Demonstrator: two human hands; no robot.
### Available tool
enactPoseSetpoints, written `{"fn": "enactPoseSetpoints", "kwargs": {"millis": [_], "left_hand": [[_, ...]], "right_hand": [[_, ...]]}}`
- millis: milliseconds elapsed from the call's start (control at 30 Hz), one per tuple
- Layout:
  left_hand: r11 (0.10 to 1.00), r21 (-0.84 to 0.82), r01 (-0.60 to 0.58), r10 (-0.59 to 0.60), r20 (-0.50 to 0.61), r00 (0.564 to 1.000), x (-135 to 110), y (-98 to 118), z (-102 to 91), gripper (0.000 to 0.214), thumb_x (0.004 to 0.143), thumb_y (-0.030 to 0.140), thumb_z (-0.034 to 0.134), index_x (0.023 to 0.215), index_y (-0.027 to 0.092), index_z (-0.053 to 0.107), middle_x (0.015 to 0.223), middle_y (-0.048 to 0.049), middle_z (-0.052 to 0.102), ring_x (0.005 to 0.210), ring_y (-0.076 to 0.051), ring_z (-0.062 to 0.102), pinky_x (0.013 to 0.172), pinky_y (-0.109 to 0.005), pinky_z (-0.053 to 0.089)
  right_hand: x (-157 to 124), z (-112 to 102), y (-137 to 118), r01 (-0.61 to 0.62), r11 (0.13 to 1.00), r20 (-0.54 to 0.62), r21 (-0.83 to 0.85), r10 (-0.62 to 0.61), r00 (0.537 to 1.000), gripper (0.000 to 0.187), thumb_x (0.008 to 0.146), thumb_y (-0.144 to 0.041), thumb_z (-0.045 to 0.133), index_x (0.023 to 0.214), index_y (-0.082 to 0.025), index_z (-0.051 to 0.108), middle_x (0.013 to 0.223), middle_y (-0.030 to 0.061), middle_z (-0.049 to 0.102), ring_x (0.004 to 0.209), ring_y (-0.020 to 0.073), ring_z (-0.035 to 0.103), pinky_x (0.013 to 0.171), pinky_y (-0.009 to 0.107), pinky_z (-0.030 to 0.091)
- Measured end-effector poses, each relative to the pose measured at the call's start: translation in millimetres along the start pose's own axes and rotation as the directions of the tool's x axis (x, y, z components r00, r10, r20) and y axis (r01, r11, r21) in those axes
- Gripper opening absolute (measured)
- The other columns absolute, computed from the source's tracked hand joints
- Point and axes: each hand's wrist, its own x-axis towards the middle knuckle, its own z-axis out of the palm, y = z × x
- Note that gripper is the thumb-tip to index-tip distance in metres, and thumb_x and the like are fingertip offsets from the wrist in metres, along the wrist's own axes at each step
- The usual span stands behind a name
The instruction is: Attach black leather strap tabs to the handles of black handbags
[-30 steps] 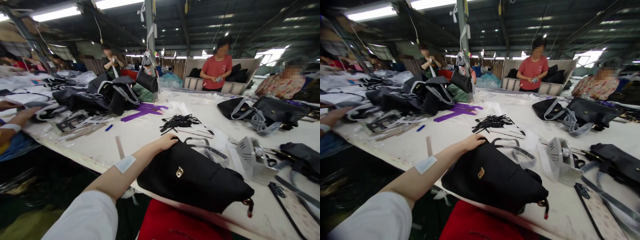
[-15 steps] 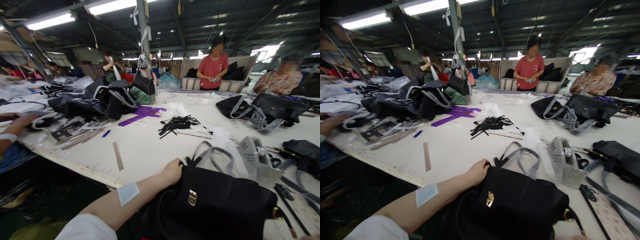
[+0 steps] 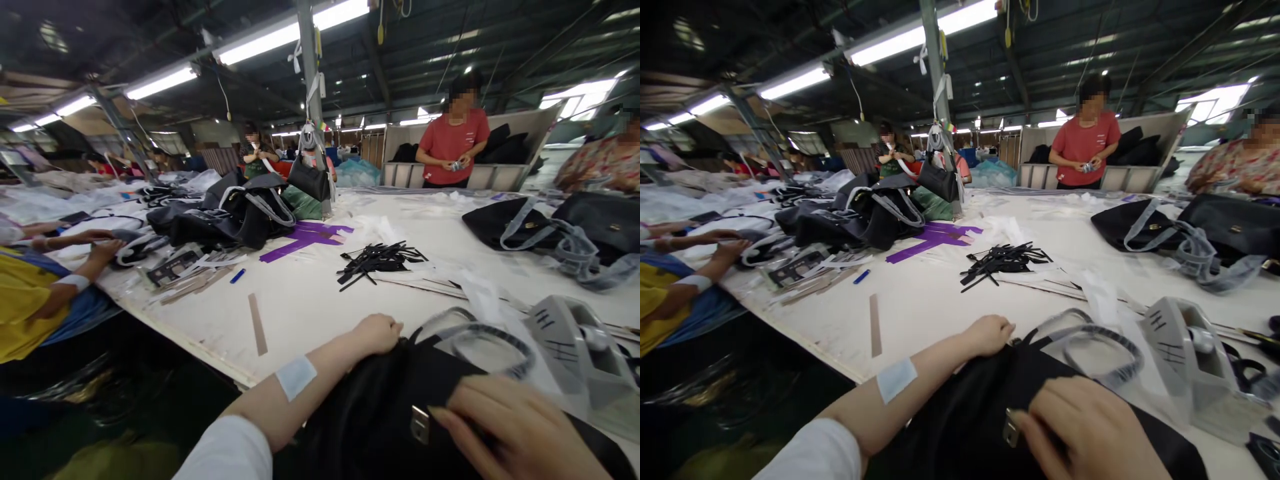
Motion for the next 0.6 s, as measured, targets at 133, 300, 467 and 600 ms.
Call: {"fn": "enactPoseSetpoints", "kwargs": {"millis": [133,300,467,600], "left_hand": [[0.987,0.147,0.064,-0.044,-0.134,0.990,53.0,-28.1,-31.3,0.037,0.095,0.020,0.031,0.119,0.011,0.057,0.123,-0.0189,0.057,0.116,-0.027,0.052,0.096,-0.039,0.040],[0.961,0.277,0.023,0.035,-0.200,0.979,92.6,-42.4,-47.4,0.028,0.094,0.022,0.045,0.120,0.015,0.055,0.123,-0.0108,0.056,0.116,-0.023,0.051,0.098,-0.044,0.041],[0.961,0.272,0.045,0.033,-0.278,0.960,103.8,-39.3,-52.6,0.025,0.090,0.031,0.056,0.106,0.012,0.061,0.109,-0.0099,0.062,0.100,-0.020,0.060,0.090,-0.041,0.049],[0.978,0.183,0.103,-0.016,-0.425,0.905,100.7,-40.1,-79.2,0.028,0.095,0.019,0.040,0.110,0.011,0.062,0.107,-0.0177,0.064,0.110,-0.026,0.056,0.096,-0.040,0.041]], "right_hand": [[18.1,42.9,35.8,-0.333,0.942,0.305,-0.031,0.327,0.895,0.042,0.093,-0.041,0.049,0.057,-0.020,0.048,0.054,0.0000,0.057,0.051,0.0156,0.054,0.050,0.028,0.032],[11.9,76.3,62.2,-0.434,0.901,0.418,-0.024,0.403,0.814,0.036,0.091,-0.039,0.047,0.061,-0.021,0.053,0.065,0.0021,0.064,0.063,0.0198,0.059,0.057,0.029,0.032],[9.3,76.2,64.5,-0.461,0.887,0.407,0.027,0.412,0.815,0.037,0.091,-0.041,0.047,0.061,-0.020,0.053,0.064,0.0011,0.062,0.063,0.0185,0.058,0.058,0.028,0.032],[11.8,66.6,66.3,-0.489,0.865,0.453,0.112,0.394,0.800,0.040,0.092,-0.044,0.046,0.060,-0.020,0.051,0.061,-0.0001,0.059,0.061,0.0168,0.055,0.058,0.027,0.033]]}}
